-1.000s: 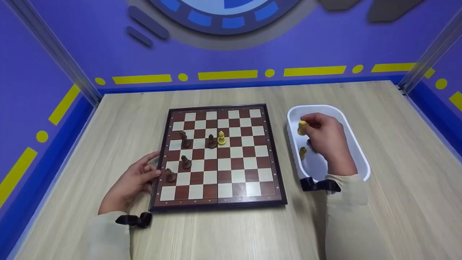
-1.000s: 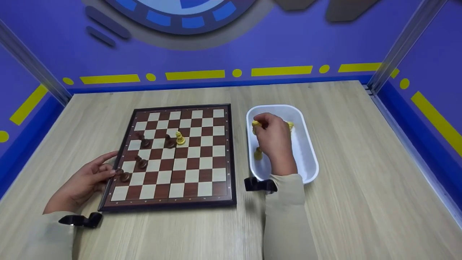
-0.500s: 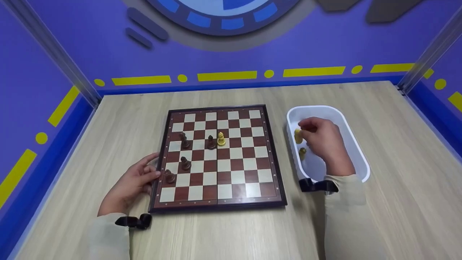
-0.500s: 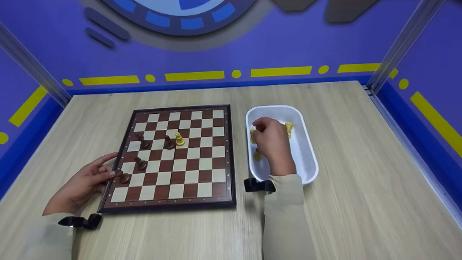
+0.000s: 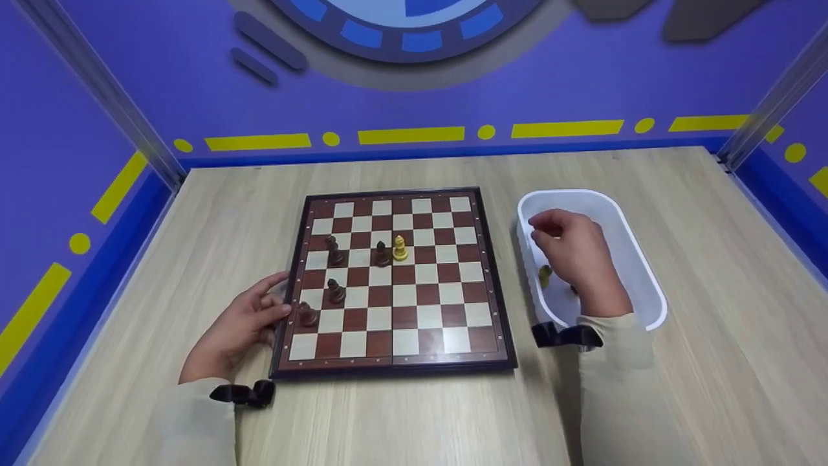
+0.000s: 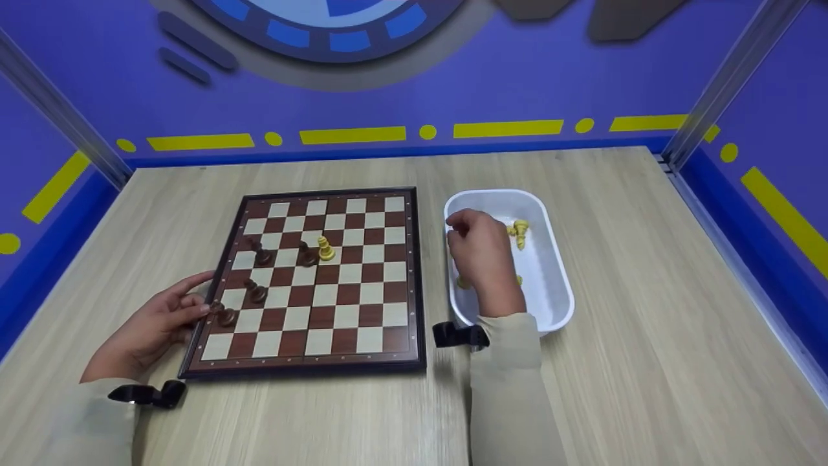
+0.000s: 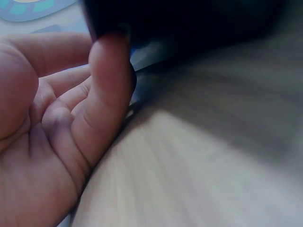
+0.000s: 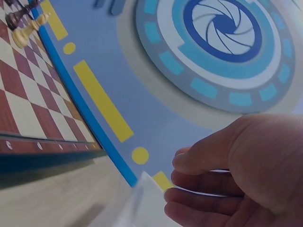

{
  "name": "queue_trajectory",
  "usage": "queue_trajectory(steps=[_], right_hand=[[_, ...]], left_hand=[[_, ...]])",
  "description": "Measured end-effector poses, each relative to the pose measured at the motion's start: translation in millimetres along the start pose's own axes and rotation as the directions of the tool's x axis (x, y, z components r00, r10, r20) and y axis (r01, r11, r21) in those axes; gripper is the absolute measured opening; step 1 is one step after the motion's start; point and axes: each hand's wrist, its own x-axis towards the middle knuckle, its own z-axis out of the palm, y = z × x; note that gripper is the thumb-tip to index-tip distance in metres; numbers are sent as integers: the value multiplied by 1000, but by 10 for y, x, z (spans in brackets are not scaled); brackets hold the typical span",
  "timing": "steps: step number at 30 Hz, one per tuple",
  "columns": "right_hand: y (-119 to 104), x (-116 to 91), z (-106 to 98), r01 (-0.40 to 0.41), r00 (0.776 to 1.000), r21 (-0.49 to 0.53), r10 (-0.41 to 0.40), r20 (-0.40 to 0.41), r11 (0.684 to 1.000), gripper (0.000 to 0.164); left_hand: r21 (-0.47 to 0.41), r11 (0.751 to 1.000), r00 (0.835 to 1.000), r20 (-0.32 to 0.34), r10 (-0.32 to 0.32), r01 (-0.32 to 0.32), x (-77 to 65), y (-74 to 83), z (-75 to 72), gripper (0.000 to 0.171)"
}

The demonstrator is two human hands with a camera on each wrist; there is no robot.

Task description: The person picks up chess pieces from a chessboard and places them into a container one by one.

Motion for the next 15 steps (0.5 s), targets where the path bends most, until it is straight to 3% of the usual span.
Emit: queue_trajectory(steps=[10,15], right_hand=[[-205,5,215,124,992,-2,-124,-7,992,23],[-315,10,286,140,990,9,-140,1,990,24]], left_hand=[[9,1000,1000,-17,4,-4,-14,14,-23,72],[10,1000,1000,1,1,-1,-6,1,-16,72]])
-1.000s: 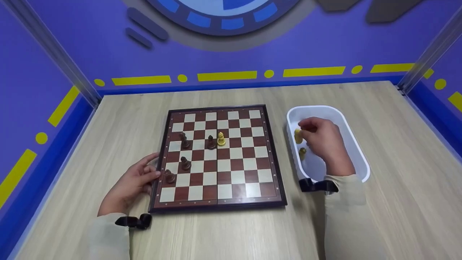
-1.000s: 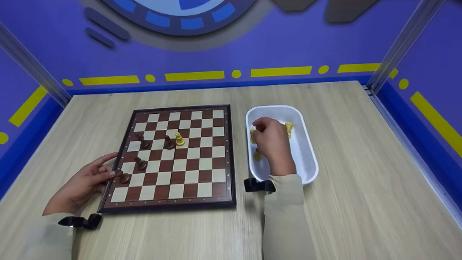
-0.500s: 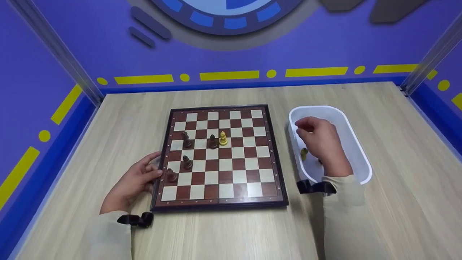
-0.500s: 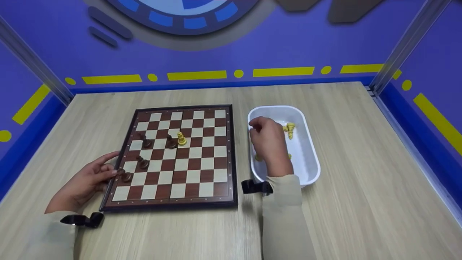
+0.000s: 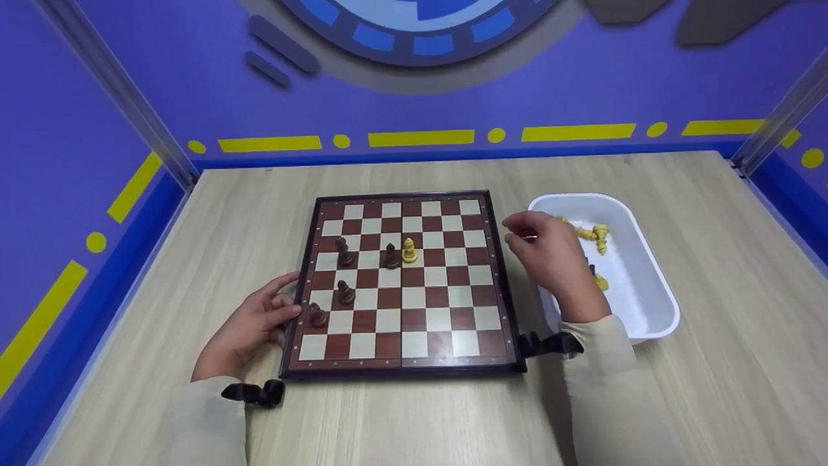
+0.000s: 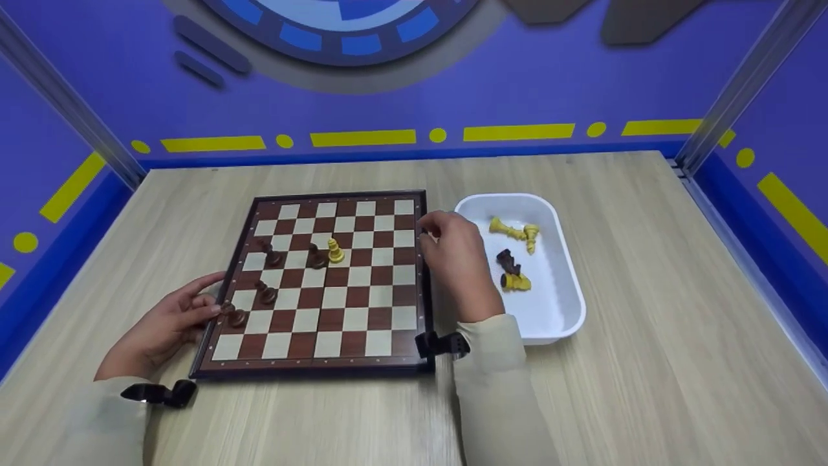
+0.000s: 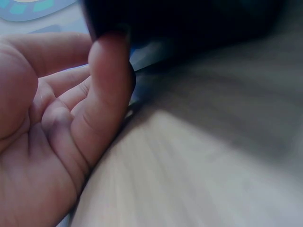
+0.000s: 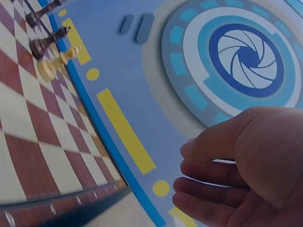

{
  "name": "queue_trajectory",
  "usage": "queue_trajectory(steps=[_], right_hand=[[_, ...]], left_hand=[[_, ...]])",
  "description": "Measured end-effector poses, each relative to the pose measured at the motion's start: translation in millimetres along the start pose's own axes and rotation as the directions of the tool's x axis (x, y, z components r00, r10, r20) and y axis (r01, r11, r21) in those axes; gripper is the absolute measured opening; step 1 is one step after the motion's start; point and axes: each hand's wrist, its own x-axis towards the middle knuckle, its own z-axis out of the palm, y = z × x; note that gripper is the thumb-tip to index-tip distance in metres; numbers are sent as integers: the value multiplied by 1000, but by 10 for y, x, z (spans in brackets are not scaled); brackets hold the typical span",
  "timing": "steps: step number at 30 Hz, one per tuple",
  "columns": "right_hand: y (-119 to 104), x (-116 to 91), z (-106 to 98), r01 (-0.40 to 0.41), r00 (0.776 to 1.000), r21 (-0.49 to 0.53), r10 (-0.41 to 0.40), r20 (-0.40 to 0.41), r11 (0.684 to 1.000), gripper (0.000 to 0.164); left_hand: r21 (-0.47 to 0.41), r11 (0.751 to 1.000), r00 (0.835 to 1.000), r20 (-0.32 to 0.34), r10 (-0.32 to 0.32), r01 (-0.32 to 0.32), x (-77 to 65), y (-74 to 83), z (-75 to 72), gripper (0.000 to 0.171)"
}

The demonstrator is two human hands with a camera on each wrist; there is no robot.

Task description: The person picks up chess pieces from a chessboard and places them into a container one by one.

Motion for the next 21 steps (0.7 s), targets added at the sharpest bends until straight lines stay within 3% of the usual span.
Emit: queue_trajectory(steps=[12,21], right_hand=[[-309,193,224,66,998,82,-65,-5,994,23],[-455,189,611,123,992,67,-126,29,990,22]], left_hand=[[14,1000,1000,19,8,-8,40,1,23,71],[18,1000,1000,-3,10,-10,8,-12,10,69]])
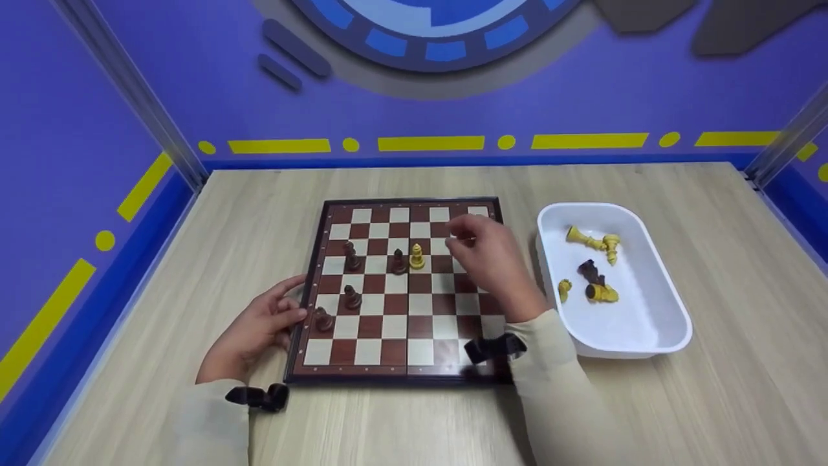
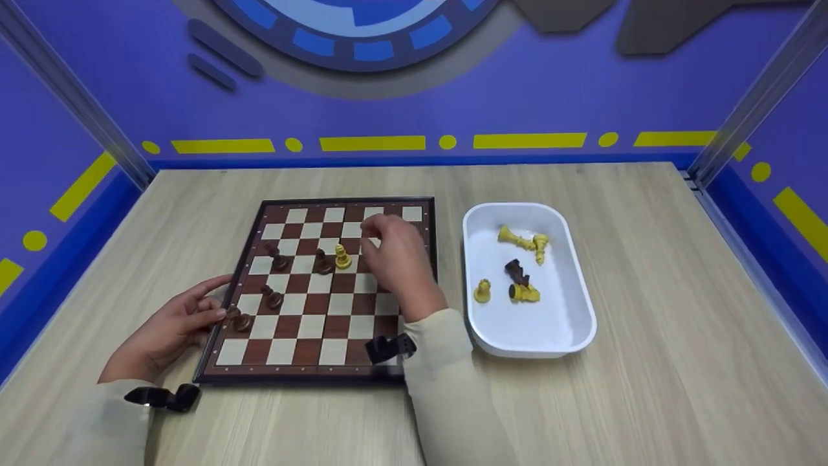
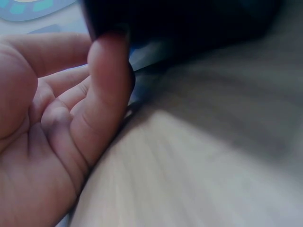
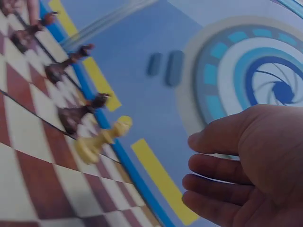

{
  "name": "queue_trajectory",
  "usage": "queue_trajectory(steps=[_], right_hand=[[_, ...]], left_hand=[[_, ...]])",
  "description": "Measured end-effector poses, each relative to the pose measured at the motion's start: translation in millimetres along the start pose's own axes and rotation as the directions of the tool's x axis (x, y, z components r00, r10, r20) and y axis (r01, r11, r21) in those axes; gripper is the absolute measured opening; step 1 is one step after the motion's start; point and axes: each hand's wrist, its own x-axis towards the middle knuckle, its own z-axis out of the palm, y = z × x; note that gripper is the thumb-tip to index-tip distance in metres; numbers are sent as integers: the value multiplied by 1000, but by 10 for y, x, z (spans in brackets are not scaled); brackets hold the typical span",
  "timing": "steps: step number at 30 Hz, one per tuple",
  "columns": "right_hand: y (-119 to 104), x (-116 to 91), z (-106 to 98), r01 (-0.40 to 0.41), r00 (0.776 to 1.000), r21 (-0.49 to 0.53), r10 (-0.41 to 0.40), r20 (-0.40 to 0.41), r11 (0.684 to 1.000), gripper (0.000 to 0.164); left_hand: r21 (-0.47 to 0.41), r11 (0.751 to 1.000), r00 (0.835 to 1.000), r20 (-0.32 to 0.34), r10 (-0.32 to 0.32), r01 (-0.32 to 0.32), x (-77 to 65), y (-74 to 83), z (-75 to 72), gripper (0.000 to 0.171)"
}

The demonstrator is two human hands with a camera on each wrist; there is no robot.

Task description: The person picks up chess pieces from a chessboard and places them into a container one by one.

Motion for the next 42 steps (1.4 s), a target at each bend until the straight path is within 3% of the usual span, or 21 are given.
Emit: queue_trajectory(steps=[7,17,31,36,42], right_hand=[[-19,4,184,12,1000,-3,-12,-23,1000,20],[11,-9,412,5,997,67,1,-83,998,21],[-24,-39,618,-76,996,165,66,65,983,29],[-15,-36,627,-96,995,187,89,49,978,25],[-7,-37,641,-112,993,158,115,-7,981,16]], left_hand=[[6,1000,1000,-10,-13,13,4,7,0,70],[-11,1000,1000,-7,-24,23,22,4,7,70],[-20,999,999,-33,-30,30,16,-5,6,69],[-16,999,998,-56,-43,42,19,7,22,68],[-2,1000,1000,-22,-15,15,9,-13,3,69]])
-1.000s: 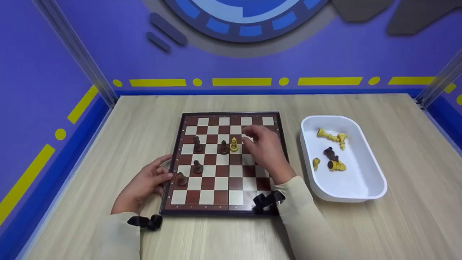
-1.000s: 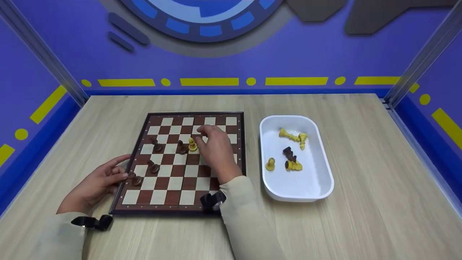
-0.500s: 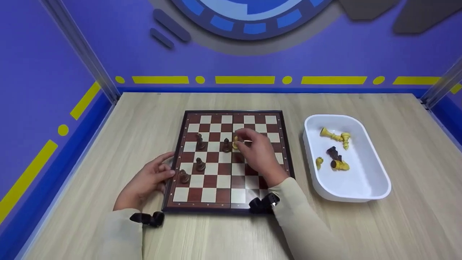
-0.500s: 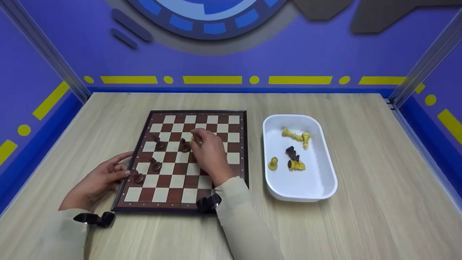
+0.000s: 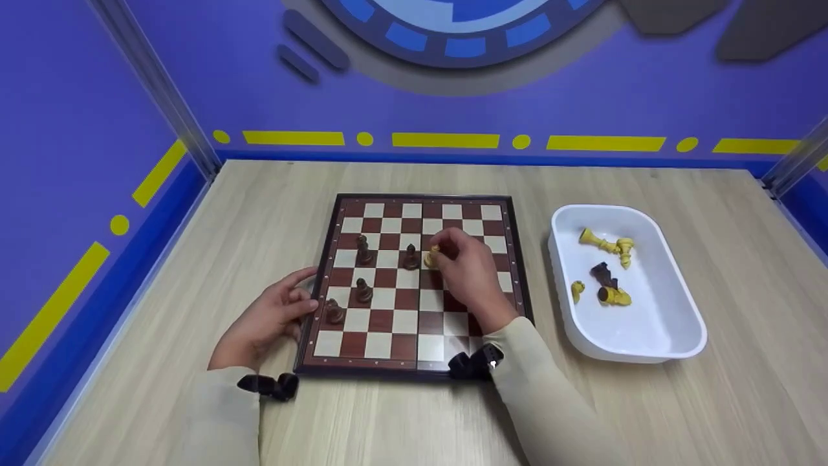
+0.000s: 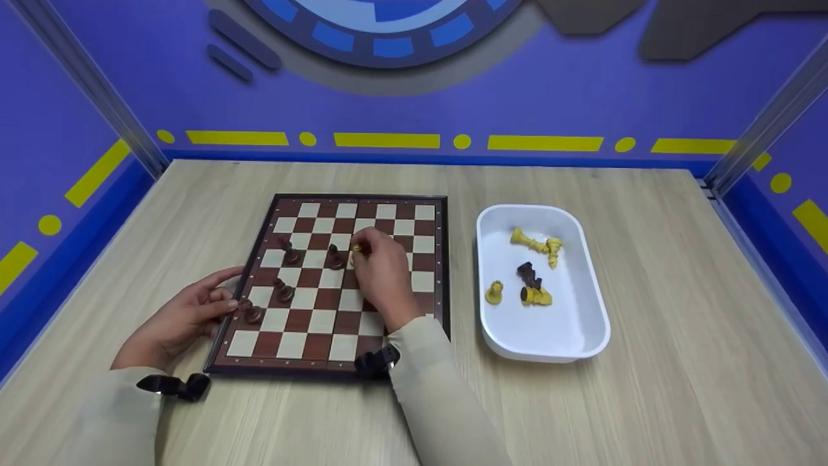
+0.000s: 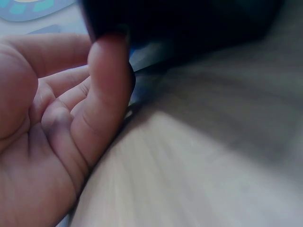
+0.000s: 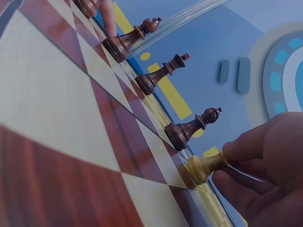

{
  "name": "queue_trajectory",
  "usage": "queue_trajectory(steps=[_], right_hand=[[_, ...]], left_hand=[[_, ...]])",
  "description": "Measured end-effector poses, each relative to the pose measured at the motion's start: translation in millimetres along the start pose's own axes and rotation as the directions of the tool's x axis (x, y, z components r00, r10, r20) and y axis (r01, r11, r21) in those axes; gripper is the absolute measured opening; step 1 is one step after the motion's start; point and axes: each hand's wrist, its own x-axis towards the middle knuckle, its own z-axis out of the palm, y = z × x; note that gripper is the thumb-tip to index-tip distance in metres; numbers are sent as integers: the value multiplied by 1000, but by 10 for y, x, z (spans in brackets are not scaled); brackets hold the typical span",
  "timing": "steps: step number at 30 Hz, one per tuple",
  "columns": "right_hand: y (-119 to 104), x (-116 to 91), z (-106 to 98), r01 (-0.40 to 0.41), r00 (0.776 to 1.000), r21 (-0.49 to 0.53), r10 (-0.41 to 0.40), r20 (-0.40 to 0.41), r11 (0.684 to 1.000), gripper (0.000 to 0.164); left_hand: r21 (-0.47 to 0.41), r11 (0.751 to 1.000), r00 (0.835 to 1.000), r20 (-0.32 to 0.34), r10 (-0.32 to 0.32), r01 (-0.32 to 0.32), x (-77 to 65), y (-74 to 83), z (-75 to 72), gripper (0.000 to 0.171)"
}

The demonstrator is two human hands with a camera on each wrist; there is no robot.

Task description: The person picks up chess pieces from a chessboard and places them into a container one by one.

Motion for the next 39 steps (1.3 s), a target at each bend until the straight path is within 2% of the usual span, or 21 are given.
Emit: queue_trajectory(steps=[9,18,26,30,36,39], right_hand=[[-12,6,-38,3,999,46,-2,-32,999,15],[-82,-1,-174,-16,1000,108,18,-19,994,19],[-130,-4,-359,10,999,99,-6,-35,995,16],[-150,14,-465,29,998,109,-24,-51,994,15],[-192,1,-650,-4,1000,132,7,-22,991,18],[-205,-11,-750,-12,1000,111,14,-16,994,20]], left_hand=[[-24,1000,1000,1,1,-1,0,-1,7,70],[-10,1000,1000,17,13,-13,-3,-9,-1,70],[-9,1000,1000,21,12,-11,1,9,-5,71],[-16,1000,1000,8,-12,12,-1,18,10,70],[-9,1000,1000,6,-16,16,6,16,9,70],[-6,1000,1000,13,-10,10,12,19,4,70]])
